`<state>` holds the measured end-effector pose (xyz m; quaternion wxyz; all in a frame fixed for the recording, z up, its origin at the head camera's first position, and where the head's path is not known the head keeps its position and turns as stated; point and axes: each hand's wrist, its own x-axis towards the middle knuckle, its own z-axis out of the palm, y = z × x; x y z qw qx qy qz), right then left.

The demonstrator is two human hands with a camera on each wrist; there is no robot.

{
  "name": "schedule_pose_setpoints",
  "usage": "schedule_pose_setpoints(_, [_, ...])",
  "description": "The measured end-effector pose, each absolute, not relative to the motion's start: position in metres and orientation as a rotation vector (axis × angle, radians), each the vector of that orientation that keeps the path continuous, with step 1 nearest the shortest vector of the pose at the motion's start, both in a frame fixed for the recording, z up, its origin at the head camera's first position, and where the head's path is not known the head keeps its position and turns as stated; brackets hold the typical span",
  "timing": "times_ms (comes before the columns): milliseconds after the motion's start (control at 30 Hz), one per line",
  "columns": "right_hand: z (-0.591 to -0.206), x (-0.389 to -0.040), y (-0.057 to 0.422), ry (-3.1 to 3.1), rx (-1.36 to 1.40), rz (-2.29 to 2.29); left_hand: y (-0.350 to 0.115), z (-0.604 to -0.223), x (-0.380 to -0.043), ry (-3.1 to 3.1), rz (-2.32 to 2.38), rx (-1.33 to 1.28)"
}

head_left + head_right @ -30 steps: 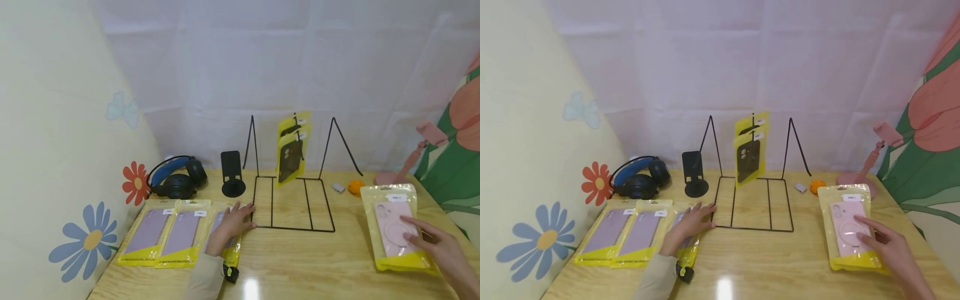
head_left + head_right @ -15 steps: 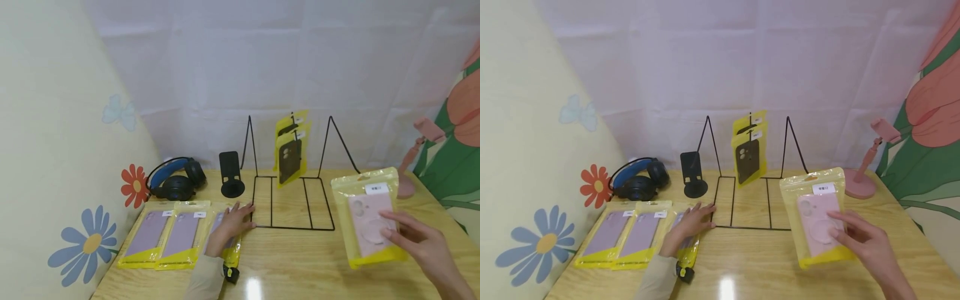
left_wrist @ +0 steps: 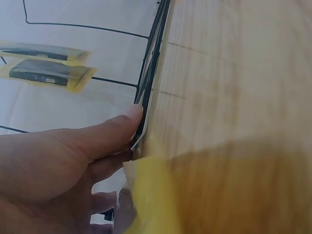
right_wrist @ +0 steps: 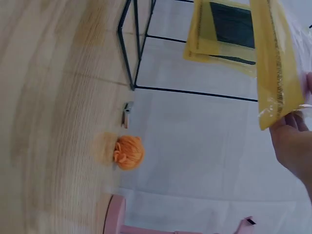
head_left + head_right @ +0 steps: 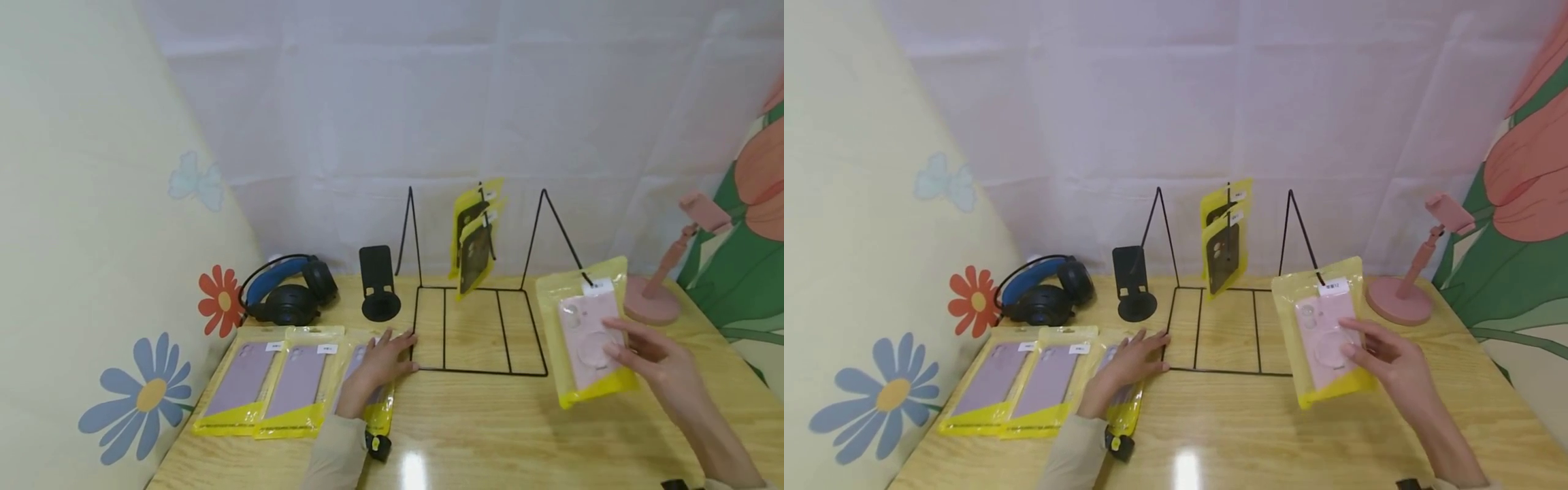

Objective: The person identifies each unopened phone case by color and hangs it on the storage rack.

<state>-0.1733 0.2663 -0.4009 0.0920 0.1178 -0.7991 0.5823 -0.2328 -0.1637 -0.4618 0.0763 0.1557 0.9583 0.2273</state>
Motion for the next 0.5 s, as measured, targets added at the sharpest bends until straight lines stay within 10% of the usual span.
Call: schedule_pose_setpoints(500, [-0.403,-0.273,0.241,-2.121,0.415,1.979,-0.163,-0.462,-0.230,2.877,0.687,0.488])
